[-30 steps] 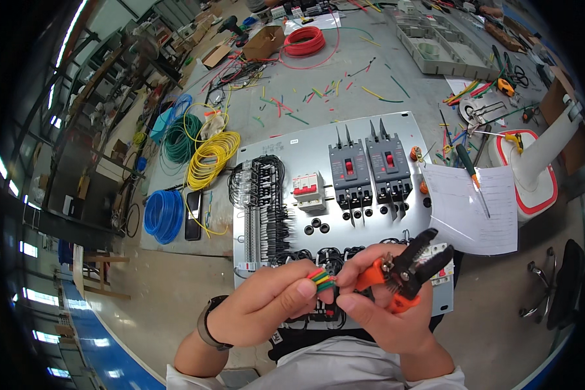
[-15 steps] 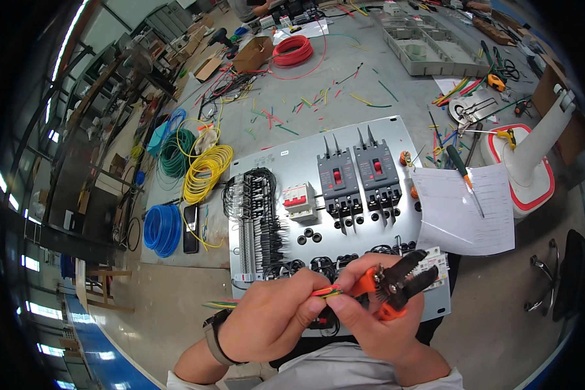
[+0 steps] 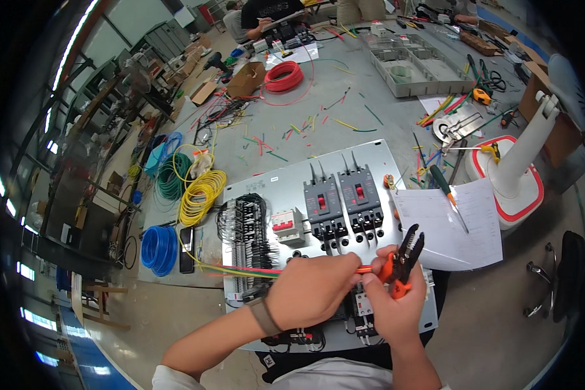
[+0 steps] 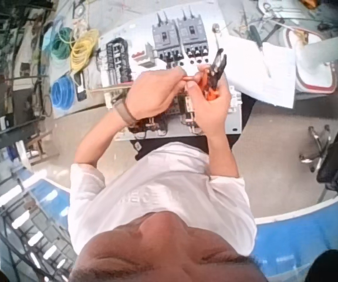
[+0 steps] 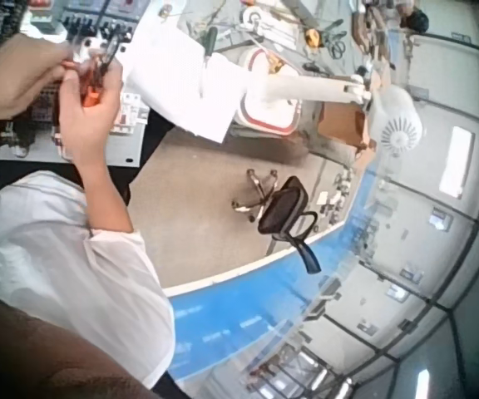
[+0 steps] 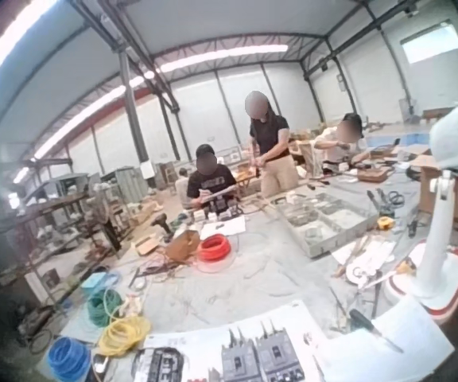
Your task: The person strips insulation from colored wires using pliers and connects them to terminals on an electrical panel. The person handles green, red, and yellow wires, stripping and inserting them into the panel's connection points.
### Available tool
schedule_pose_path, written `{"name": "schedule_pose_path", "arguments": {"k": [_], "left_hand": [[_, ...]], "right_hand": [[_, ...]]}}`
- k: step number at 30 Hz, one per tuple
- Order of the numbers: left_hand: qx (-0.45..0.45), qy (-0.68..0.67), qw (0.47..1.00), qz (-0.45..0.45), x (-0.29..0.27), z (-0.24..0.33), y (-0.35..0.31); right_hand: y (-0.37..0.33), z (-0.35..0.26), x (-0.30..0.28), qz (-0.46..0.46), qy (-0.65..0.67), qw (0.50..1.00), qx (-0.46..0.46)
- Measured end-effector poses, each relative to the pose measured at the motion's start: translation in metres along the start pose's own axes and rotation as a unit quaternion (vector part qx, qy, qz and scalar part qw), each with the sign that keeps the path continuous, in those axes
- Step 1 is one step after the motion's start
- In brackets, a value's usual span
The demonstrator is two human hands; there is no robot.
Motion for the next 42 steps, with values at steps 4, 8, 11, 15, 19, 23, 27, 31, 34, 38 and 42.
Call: {"name": "schedule_pose_path", "arguments": {"k": [4, 8, 11, 15, 19, 23, 27, 31, 34, 38, 42], "left_hand": [[0.013, -0.034, 0.999, -0.011, 0.022, -0.008, 0.008], [-0.005, -0.064, 0.998, -0.005, 0.026, -0.015, 0.012], [-0.024, -0.090, 0.996, -0.012, 0.025, -0.021, 0.012], [-0.111, -0.170, 0.978, -0.050, 0.028, -0.033, 0.015], [-0.105, -0.191, 0.974, -0.058, 0.030, -0.034, 0.018], [-0.069, -0.181, 0.980, -0.041, 0.029, -0.032, 0.019], [-0.048, -0.125, 0.991, -0.017, 0.024, -0.029, 0.017], [-0.038, -0.106, 0.993, 0.028, 0.019, -0.027, 0.017], [-0.046, -0.111, 0.993, 0.021, 0.019, -0.027, 0.016], [-0.074, -0.176, 0.982, -0.003, 0.022, -0.031, 0.014], [-0.101, -0.273, 0.956, -0.030, 0.028, -0.037, 0.013]], "right_hand": [[0.006, 0.013, -0.012, 0.025, -0.026, 0.999, -0.003], [0.011, 0.019, -0.017, 0.039, -0.006, 0.999, -0.003], [0.011, 0.019, -0.014, 0.044, -0.010, 0.999, 0.005], [0.010, 0.021, -0.015, 0.047, -0.014, 0.998, -0.030], [0.011, 0.022, -0.015, 0.054, 0.002, 0.998, -0.032], [0.013, 0.026, -0.018, 0.069, -0.002, 0.997, -0.032], [0.013, 0.026, -0.017, 0.072, 0.003, 0.997, -0.025], [0.011, 0.026, -0.017, 0.075, 0.015, 0.997, -0.022], [0.011, 0.027, -0.018, 0.076, 0.015, 0.997, -0.030], [0.011, 0.025, -0.017, 0.079, 0.001, 0.996, -0.039], [0.014, 0.024, -0.016, 0.077, 0.008, 0.996, -0.038]]}}
Point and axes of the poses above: each hand's wrist, its own y-axis towards the middle knuckle, its own x-axis out of the palm, z = x × y, the point moved 6 cm from there along y, towards the middle knuckle, and after that the axes turned 10 degrees about z, right-handed, at the moved point
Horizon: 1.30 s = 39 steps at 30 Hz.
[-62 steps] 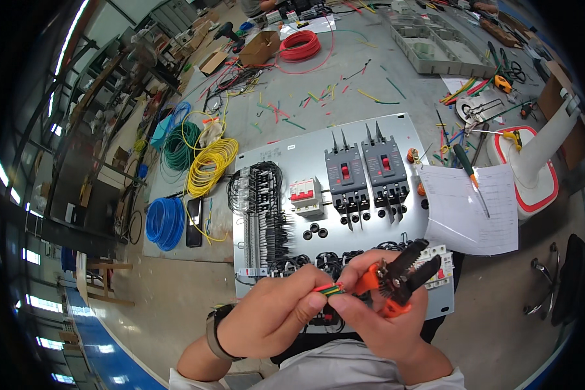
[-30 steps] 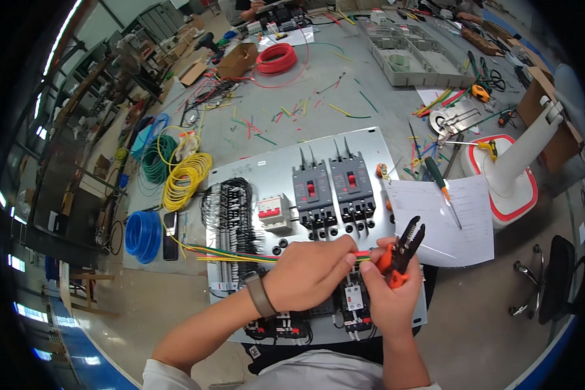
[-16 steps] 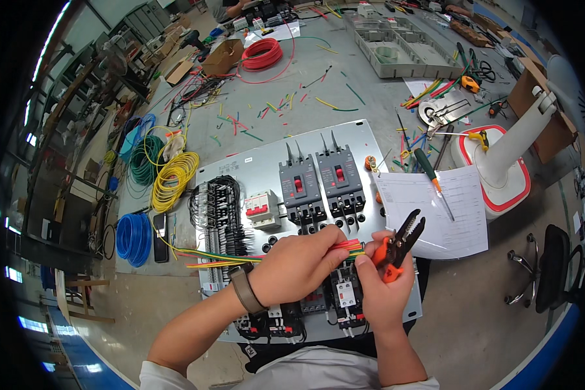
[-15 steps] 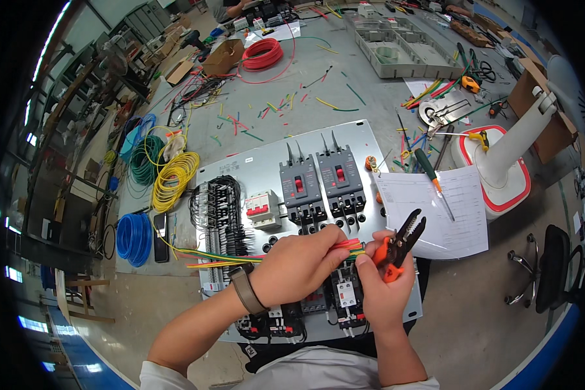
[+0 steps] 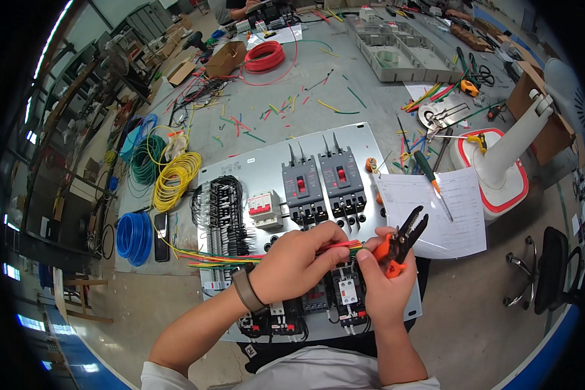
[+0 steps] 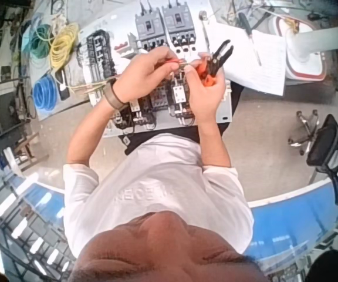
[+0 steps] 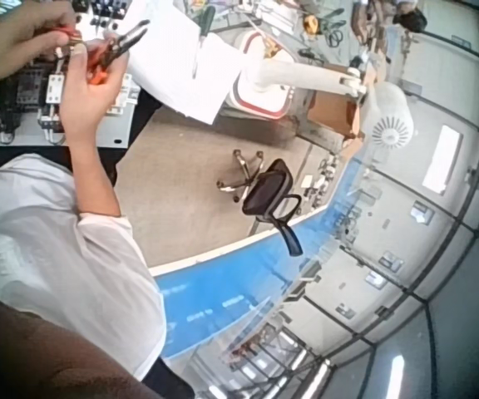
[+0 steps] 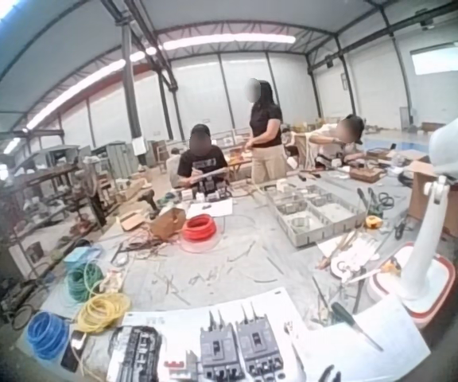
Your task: The person strips insulation from colored wires using pliers and connects them to terminals on an electrical panel. The person handles green, red, and yellow wires, stripping and inserting them into the panel's connection points.
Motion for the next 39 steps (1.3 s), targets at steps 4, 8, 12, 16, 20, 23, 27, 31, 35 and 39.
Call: {"name": "schedule_pose_path", "arguments": {"k": [4, 8, 12, 16, 20, 23, 27, 31, 35, 39], "left_hand": [[-0.030, -0.085, 0.996, -0.011, 0.001, -0.008, 0.001], [-0.049, -0.106, 0.993, -0.012, 0.001, -0.007, 0.004], [-0.001, -0.049, 0.999, -0.009, -0.003, -0.005, 0.008], [0.022, -0.039, 0.999, -0.005, -0.002, -0.007, 0.008], [0.001, -0.065, 0.998, 0.002, -0.001, -0.007, 0.008], [-0.006, -0.085, 0.996, 0.003, -0.001, -0.005, 0.009], [-0.019, -0.108, 0.994, 0.000, -0.001, -0.011, 0.009], [-0.063, -0.134, 0.989, -0.012, 0.001, -0.015, 0.010], [-0.070, -0.136, 0.988, -0.015, 0.000, -0.016, 0.011], [-0.079, -0.128, 0.989, -0.013, 0.000, -0.018, 0.011]], "right_hand": [[0.001, -0.001, 0.002, -0.009, -0.006, 1.000, 0.011], [0.004, -0.004, 0.003, -0.012, -0.011, 1.000, 0.021], [0.005, -0.003, 0.003, -0.025, -0.002, 0.999, 0.024], [0.007, 0.000, 0.002, -0.052, -0.008, 0.998, 0.021], [0.008, 0.000, 0.003, -0.055, -0.005, 0.998, 0.024], [0.009, 0.000, 0.002, -0.058, -0.004, 0.998, 0.026], [0.010, 0.000, 0.003, -0.053, -0.001, 0.998, 0.024], [0.009, -0.003, 0.004, -0.060, -0.021, 0.998, 0.015], [0.008, -0.004, 0.004, -0.056, -0.022, 0.998, 0.007], [0.008, -0.003, 0.003, -0.060, -0.034, 0.998, 0.008]]}}
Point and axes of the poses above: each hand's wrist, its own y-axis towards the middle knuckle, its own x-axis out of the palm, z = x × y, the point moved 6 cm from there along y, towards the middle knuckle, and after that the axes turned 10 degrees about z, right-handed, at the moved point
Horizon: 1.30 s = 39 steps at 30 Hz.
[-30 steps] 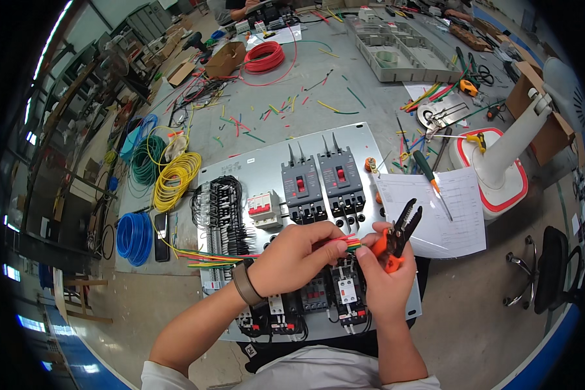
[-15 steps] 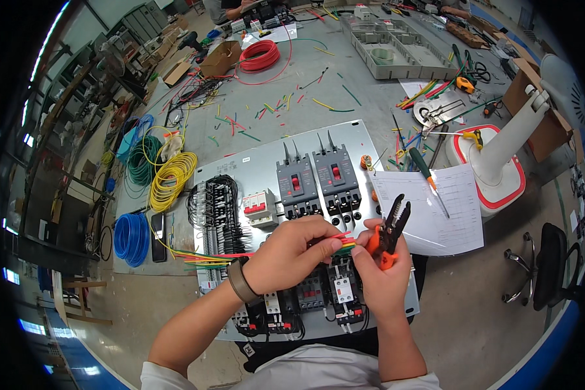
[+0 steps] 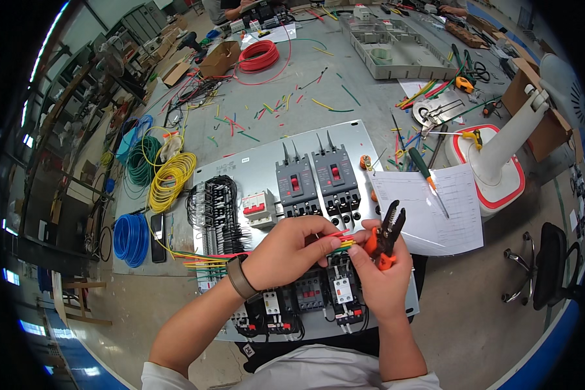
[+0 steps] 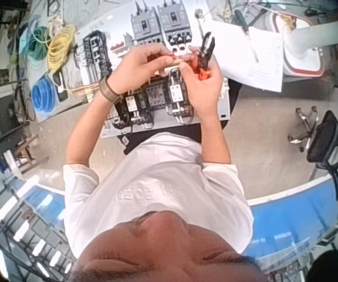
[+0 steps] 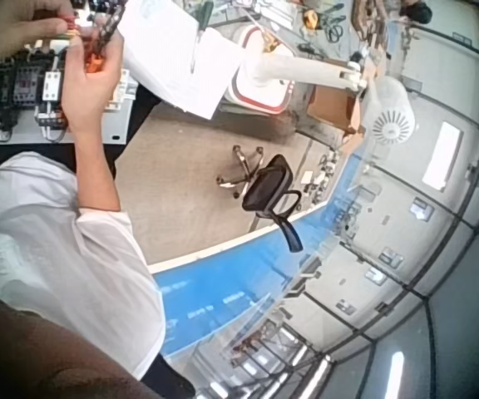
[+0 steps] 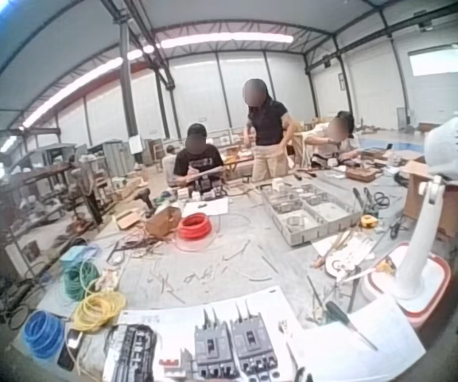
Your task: The person strips insulation from colored wires using pliers and connects them to terminals on an electrical panel. The person handles green, red, and yellow wires, stripping and inserting them into the panel's connection points.
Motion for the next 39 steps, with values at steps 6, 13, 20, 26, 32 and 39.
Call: {"name": "schedule_pose_path", "arguments": {"k": [6, 13, 20, 26, 32, 39], "left_hand": [[-0.005, 0.000, 1.000, 0.013, 0.001, -0.001, -0.001], [-0.016, -0.007, 1.000, 0.014, 0.003, -0.002, -0.001], [-0.010, 0.008, 1.000, 0.007, 0.001, -0.002, 0.002], [0.038, 0.021, 0.999, -0.012, 0.005, -0.008, 0.000], [0.097, 0.035, 0.995, 0.010, -0.004, 0.000, -0.011], [0.192, 0.083, 0.976, 0.055, -0.003, -0.006, -0.008]], "right_hand": [[0.001, -0.002, -0.001, -0.023, -0.017, 0.999, -0.015], [0.008, -0.006, -0.001, -0.068, -0.134, 0.983, -0.101], [0.012, 0.003, 0.000, -0.064, -0.048, 0.997, -0.008], [0.005, 0.024, -0.003, -0.010, 0.002, 1.000, -0.010], [0.009, 0.036, -0.001, -0.002, 0.005, 1.000, -0.017], [-0.001, 0.002, 0.012, -0.035, -0.033, 0.998, -0.032]]}}
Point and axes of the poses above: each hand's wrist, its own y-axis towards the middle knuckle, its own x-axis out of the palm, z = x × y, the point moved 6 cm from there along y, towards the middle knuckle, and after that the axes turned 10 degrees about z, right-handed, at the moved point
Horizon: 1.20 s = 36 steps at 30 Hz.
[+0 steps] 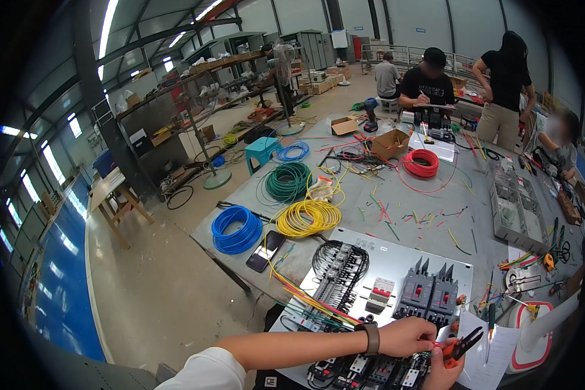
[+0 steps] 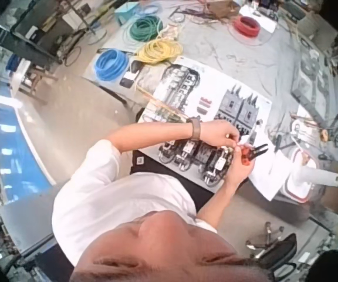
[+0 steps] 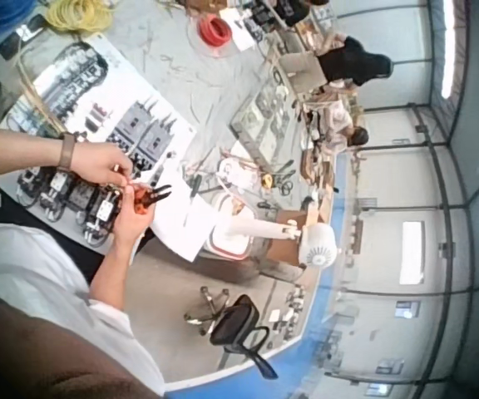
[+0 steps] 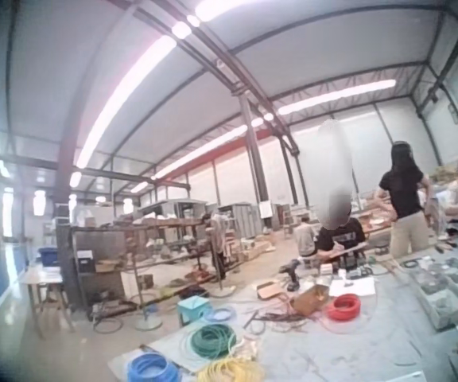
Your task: The person strips insulation from colored wires using pliers and connects them to terminals on an electrical panel. The person handles green, red, and yellow wires, stripping and inserting them into the panel's connection points.
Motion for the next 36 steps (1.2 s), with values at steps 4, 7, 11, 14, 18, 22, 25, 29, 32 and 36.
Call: {"name": "schedule_pose_path", "arguments": {"k": [4, 7, 11, 14, 18, 22, 25, 29, 32, 36], "left_hand": [[-0.004, -0.014, 1.000, -0.001, 0.004, 0.004, 0.008], [0.012, 0.002, 1.000, 0.011, -0.002, -0.002, 0.003], [-0.052, -0.003, 0.998, -0.026, -0.009, -0.003, -0.001], [-0.104, 0.007, 0.993, -0.052, -0.009, 0.003, -0.002], [-0.082, 0.000, 0.996, -0.044, -0.004, 0.008, 0.002], [-0.097, 0.019, 0.993, -0.056, -0.004, 0.007, 0.002], [-0.096, 0.012, 0.994, -0.055, -0.003, 0.002, 0.000], [-0.147, -0.009, 0.987, -0.062, -0.003, 0.005, 0.001], [-0.151, -0.008, 0.986, -0.068, -0.002, 0.002, 0.002], [-0.133, -0.013, 0.989, -0.061, 0.002, 0.001, 0.002]], "right_hand": [[0.011, 0.022, -0.022, 0.050, -0.008, 0.999, 0.020], [0.014, 0.018, -0.018, 0.023, -0.014, 0.999, 0.044], [0.023, 0.002, -0.018, -0.007, -0.024, 0.998, 0.057], [0.026, -0.008, -0.026, 0.000, -0.009, 0.997, 0.071], [0.025, -0.008, -0.037, 0.017, 0.014, 0.996, 0.082], [0.025, -0.006, -0.042, 0.026, 0.024, 0.997, 0.069], [0.025, -0.004, -0.041, 0.016, 0.031, 0.997, 0.069], [0.024, -0.004, -0.038, 0.005, 0.028, 0.997, 0.078], [0.020, 0.001, -0.034, -0.016, 0.010, 0.997, 0.079], [0.014, 0.002, -0.023, -0.031, -0.016, 0.996, 0.081]]}}
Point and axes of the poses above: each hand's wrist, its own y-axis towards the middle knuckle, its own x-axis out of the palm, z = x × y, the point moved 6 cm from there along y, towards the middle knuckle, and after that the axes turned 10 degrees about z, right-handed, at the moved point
